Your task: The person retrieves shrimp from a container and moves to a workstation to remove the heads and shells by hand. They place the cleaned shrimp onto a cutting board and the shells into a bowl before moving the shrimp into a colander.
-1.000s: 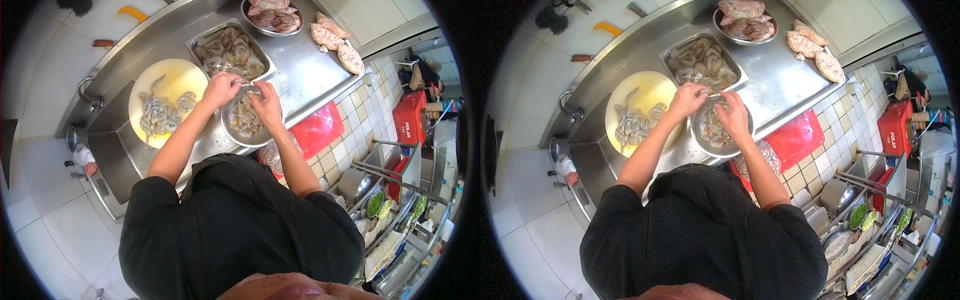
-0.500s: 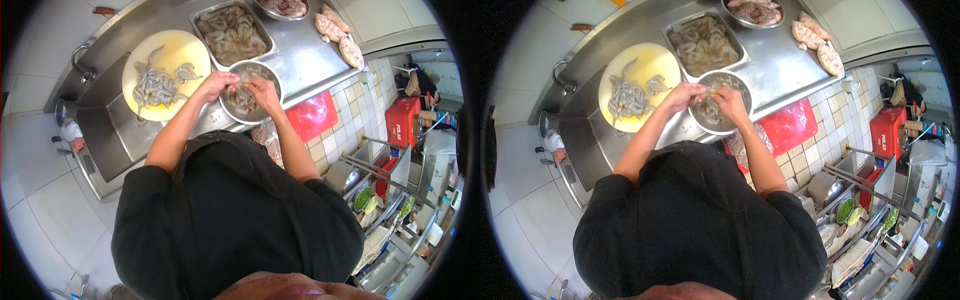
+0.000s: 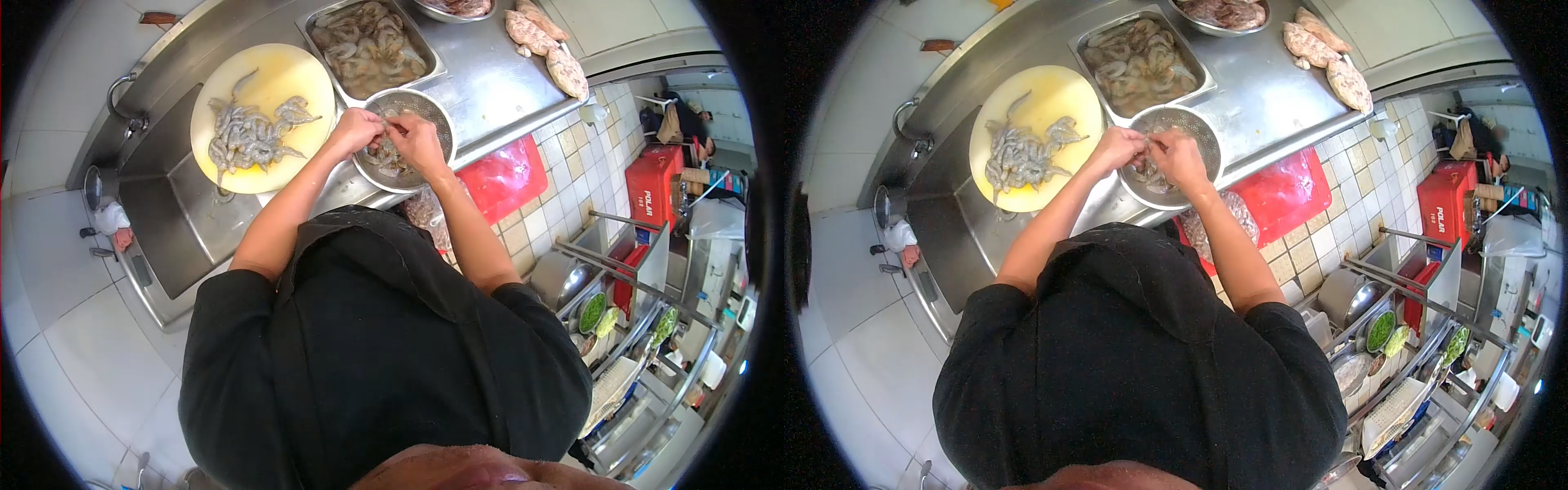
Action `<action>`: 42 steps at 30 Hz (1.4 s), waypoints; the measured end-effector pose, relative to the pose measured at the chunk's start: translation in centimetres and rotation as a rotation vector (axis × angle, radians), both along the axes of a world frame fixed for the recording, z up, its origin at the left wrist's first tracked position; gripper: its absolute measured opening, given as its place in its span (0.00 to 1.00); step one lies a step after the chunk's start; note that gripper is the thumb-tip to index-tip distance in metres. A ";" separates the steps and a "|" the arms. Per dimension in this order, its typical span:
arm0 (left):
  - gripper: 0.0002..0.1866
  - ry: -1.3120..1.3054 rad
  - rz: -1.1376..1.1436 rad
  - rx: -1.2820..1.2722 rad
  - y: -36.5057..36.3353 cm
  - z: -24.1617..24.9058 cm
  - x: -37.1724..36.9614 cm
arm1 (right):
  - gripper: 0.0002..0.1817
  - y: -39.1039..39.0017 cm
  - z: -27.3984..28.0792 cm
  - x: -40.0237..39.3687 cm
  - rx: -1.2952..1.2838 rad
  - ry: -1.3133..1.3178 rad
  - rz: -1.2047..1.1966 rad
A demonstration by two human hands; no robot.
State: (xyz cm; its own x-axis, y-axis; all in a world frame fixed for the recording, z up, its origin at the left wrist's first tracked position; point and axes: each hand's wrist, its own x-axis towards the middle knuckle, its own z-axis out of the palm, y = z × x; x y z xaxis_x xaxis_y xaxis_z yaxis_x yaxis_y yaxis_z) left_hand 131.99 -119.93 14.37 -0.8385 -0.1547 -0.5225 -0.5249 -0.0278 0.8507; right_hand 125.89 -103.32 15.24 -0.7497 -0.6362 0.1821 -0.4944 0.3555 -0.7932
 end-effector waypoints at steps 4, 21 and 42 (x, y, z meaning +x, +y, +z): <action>0.07 0.001 -0.061 -0.126 0.3 1.3 0.2 | 0.11 -0.3 -0.1 0.3 0.118 0.109 0.034; 0.12 0.455 0.350 -0.405 3.1 -3.3 0.5 | 0.06 0.4 -4.9 -0.9 -0.218 -1.123 -0.234; 0.19 0.624 0.193 -0.521 4.3 -1.6 1.1 | 0.14 -0.6 -0.7 0.1 -0.041 -0.234 -0.268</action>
